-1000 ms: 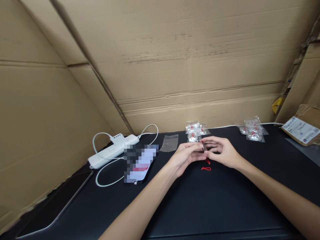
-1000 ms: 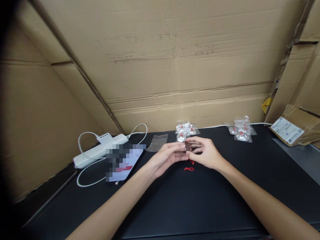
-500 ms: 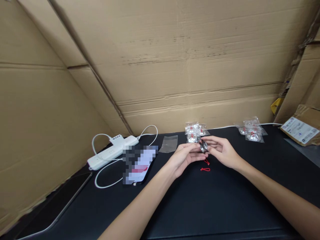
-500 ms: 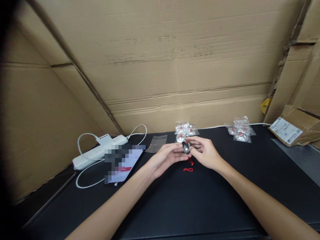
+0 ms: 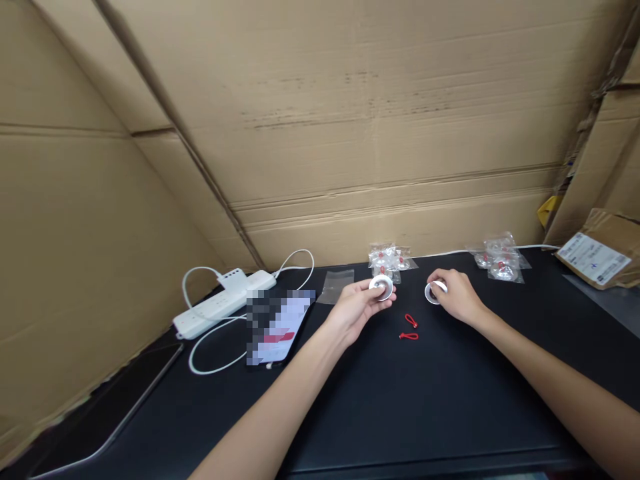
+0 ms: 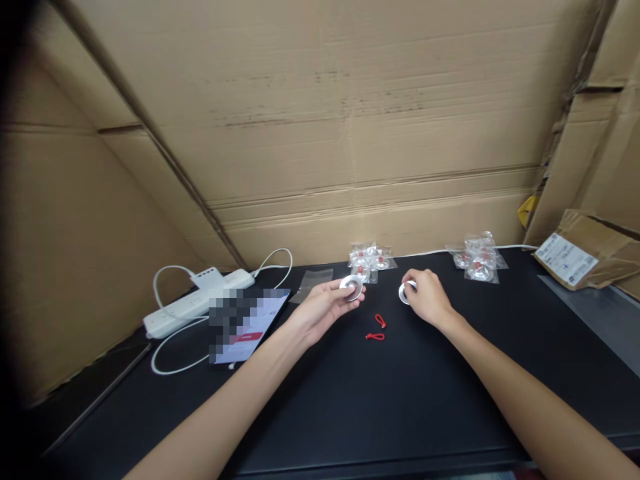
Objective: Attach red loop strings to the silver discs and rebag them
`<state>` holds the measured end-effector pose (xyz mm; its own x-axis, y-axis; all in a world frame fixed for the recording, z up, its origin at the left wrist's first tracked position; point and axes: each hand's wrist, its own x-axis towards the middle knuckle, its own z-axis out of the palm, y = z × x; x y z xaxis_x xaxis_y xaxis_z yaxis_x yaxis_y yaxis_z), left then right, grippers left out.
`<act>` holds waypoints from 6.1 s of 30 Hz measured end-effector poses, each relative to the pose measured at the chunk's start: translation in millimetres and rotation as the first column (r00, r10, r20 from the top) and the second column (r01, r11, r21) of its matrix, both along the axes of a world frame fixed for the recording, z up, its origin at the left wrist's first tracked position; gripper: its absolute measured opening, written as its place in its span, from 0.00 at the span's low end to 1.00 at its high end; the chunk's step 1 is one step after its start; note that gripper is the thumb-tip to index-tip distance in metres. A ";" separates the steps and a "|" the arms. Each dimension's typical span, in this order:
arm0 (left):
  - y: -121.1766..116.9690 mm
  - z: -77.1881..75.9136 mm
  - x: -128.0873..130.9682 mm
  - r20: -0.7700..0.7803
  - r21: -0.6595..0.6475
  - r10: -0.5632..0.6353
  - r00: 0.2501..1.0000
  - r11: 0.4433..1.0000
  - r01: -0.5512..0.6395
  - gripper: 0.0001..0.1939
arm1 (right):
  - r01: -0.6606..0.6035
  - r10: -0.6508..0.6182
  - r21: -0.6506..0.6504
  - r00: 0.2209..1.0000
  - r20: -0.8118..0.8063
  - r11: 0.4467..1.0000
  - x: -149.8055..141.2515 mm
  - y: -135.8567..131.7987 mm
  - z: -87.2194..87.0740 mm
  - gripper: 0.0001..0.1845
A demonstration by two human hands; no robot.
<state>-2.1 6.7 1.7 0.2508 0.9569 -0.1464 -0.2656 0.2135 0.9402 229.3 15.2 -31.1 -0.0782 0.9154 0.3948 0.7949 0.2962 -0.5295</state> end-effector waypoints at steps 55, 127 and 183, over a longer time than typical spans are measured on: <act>-20.8 2.7 15.1 0.014 0.157 -0.259 0.966 0.955 0.253 0.13 | -0.300 0.259 0.230 0.947 0.190 0.926 -38.5 -32.3 15.0 0.10; -3.0 -1.4 5.9 -0.199 0.286 -0.027 0.980 0.954 0.084 0.08 | -0.331 0.373 0.178 0.868 -0.329 0.927 -47.9 -34.2 13.6 0.21; -1.4 0.1 3.6 -0.340 0.516 0.277 0.899 0.854 -0.068 0.09 | -0.421 0.386 -0.019 0.848 -0.362 0.907 -33.4 -26.6 19.2 0.11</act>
